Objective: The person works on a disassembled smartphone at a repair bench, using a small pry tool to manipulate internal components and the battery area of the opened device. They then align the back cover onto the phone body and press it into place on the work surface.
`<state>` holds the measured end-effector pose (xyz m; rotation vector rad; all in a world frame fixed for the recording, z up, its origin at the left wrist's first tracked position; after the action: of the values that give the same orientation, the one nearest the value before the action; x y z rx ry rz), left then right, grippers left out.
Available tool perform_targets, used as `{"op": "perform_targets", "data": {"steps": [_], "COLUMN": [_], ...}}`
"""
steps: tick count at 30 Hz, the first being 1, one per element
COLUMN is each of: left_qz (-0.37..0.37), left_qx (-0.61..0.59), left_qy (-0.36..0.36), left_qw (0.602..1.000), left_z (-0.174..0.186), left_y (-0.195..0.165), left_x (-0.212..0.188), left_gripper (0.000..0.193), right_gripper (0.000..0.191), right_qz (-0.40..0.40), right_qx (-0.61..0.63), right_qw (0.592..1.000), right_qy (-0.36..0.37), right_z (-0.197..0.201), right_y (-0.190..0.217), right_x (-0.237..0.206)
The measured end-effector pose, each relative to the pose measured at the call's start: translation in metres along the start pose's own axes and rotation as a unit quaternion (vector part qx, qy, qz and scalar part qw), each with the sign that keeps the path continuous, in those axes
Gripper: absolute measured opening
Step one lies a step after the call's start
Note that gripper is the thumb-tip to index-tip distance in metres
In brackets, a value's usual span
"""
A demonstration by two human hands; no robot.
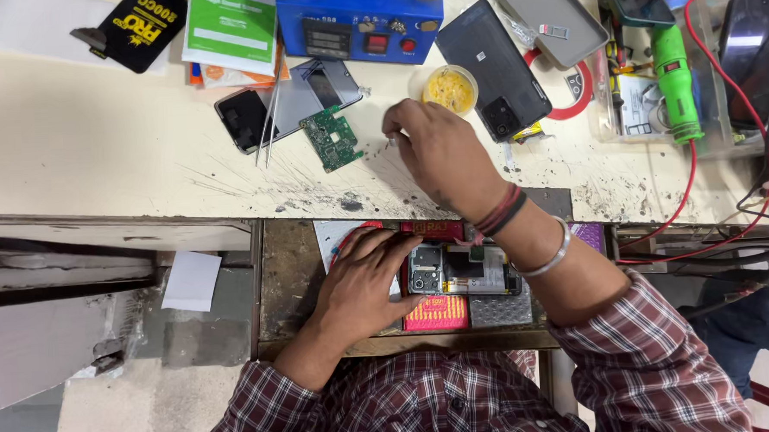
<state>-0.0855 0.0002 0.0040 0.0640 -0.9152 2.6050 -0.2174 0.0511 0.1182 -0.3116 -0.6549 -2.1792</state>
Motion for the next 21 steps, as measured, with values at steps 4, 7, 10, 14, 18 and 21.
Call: {"op": "perform_targets", "data": {"steps": [4, 7, 10, 14, 18, 21], "left_qz": [0.014, 0.038, 0.059, 0.069, 0.06, 0.058], "left_qx": [0.005, 0.002, 0.003, 0.002, -0.003, -0.015], "left_qy": [0.025, 0.071, 0.093, 0.094, 0.071, 0.055], "left_qw": [1.0, 0.997, 0.994, 0.993, 0.996, 0.997], "left_z": [-0.007, -0.02, -0.028, -0.028, -0.021, -0.018], "left_y": [0.002, 0.011, 0.015, 0.015, 0.009, 0.007], "left_x": [0.002, 0.003, 0.004, 0.006, 0.009, 0.008], "left_gripper": [0.087, 0.089, 0.09, 0.089, 0.087, 0.085], "right_gripper": [0.016, 0.015, 0.013, 0.018, 0.017, 0.015], "right_qz": [-0.051, -0.145, -0.222, -0.26, -0.338, -0.31], "right_qx": [0.072, 0.056, 0.046, 0.014, 0.002, -0.013], "right_qw": [0.996, 0.988, 0.972, 0.964, 0.939, 0.948], "right_qy": [-0.01, 0.018, 0.054, 0.052, 0.069, 0.065], "right_z": [0.038, 0.066, 0.077, 0.074, 0.057, 0.05], "right_y": [-0.003, -0.018, -0.034, -0.048, -0.071, -0.076], "right_x": [-0.031, -0.085, -0.145, -0.201, -0.236, -0.242]}}
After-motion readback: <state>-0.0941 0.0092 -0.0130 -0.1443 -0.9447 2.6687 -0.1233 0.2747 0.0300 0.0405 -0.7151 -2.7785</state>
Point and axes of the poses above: each hand's wrist, its own x-axis towards the middle knuckle, its own z-axis out of the back of the hand, y = z × x, the point moved 9 cm from there along x, towards the middle knuckle
